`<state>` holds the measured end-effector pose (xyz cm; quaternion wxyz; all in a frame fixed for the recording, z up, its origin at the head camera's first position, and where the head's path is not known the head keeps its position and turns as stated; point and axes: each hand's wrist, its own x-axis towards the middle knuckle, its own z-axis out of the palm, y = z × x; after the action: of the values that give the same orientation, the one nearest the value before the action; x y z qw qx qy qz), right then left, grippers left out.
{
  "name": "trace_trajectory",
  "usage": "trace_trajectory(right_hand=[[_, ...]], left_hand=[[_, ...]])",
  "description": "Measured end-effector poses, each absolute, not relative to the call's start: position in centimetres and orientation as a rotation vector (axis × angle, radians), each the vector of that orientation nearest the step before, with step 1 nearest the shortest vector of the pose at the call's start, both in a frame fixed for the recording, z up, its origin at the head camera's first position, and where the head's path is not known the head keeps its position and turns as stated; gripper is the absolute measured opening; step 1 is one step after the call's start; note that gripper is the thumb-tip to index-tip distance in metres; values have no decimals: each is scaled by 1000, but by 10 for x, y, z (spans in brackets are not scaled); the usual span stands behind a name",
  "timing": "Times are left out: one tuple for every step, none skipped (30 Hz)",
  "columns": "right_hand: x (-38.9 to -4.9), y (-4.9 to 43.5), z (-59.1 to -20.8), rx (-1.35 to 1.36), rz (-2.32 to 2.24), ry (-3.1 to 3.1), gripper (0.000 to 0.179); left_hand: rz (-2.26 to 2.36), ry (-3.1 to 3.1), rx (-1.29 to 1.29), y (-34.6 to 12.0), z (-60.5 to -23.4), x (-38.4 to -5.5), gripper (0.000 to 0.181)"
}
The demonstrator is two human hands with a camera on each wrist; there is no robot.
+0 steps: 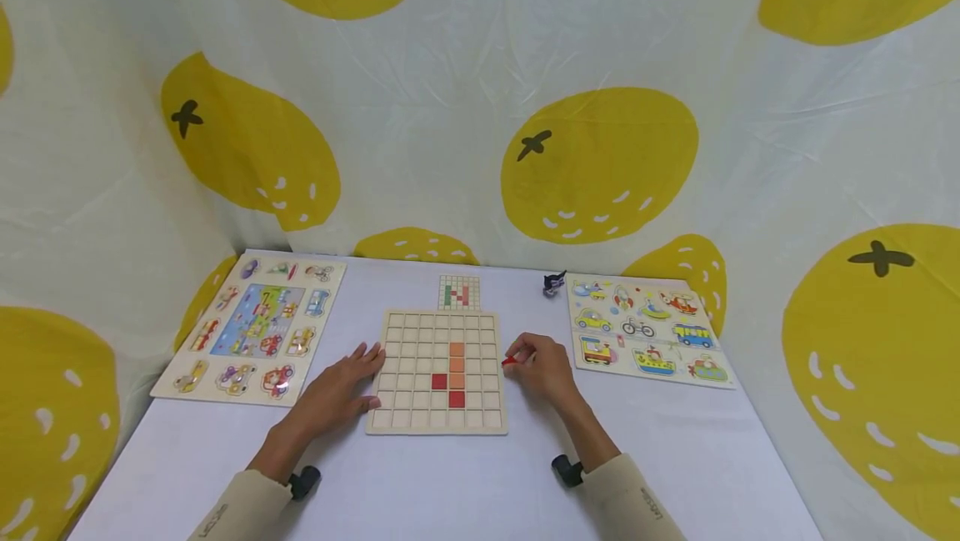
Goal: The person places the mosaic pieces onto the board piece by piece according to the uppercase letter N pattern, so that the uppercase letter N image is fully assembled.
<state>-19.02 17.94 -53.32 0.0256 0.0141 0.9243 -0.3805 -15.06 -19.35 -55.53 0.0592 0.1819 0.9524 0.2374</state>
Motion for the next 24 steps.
trace_trajectory(right_hand=[[-190,177,-533,25,-1202,2859,20],[-189,173,-532,5,-1222,2861,20],[-188,170,-532,-8,-1239,2858,19],[-187,166,-531,-20,-1249,2854,19],[-186,161,-531,-34,-1255,2847,19],[-185,157,-530,-43,-1264,2835,19],[-183,152,-530,-51,-1267,2820,19],[-182,147,-530,-62,-1263,2806,19],[-181,142,-530,-68,-1263,2788,19],[-179,137,-531,-79,-1259,2773,18],[-178,132,-531,-89,-1253,2761,18],[-177,127,-531,-99,-1251,2747,18],[-176,122,-532,-113,-1249,2738,18],[-175,117,-532,-124,-1247,2730,18],[-175,113,-532,-128,-1242,2724,18],[-175,108,-533,-131,-1234,2721,18],[-175,104,-533,-134,-1230,2720,18],[-175,101,-533,-134,-1224,2719,18],[-175,97,-534,-136,-1211,2725,18],[-176,94,-534,-135,-1193,2732,18],[-177,92,-534,-137,-1177,2740,18],[-177,89,-535,-142,-1164,2747,18],[-178,87,-535,-150,-1149,2756,18],[-179,85,-535,-159,-1136,2765,18]], left_hand=[[716,2887,554,-193,-555,-151,88],[717,2887,555,-193,-555,-151,88],[718,2886,554,-193,-555,-151,88],[720,2886,553,-193,-555,-151,88],[722,2886,554,-193,-555,-151,88],[719,2887,558,-193,-555,-151,88],[719,2887,559,-193,-555,-151,88],[718,2887,561,-193,-555,-152,88],[716,2888,563,-193,-555,-152,88],[715,2888,566,-193,-555,-151,87],[711,2889,570,-193,-555,-151,87],[709,2889,573,-193,-555,-151,87],[709,2890,573,-193,-555,-151,87],[707,2890,574,-194,-555,-151,87],[708,2889,573,-194,-555,-151,86],[711,2887,571,-193,-555,-150,86],[714,2887,571,-193,-554,-150,86],[718,2886,570,-194,-554,-150,86],[721,2884,569,-194,-554,-150,86],[726,2885,575,-194,-554,-149,85],[730,2885,580,-193,-553,-149,85],[733,2885,582,-193,-553,-149,84],[732,2886,585,-193,-553,-149,84],[734,2885,582,-193,-553,-149,84]])
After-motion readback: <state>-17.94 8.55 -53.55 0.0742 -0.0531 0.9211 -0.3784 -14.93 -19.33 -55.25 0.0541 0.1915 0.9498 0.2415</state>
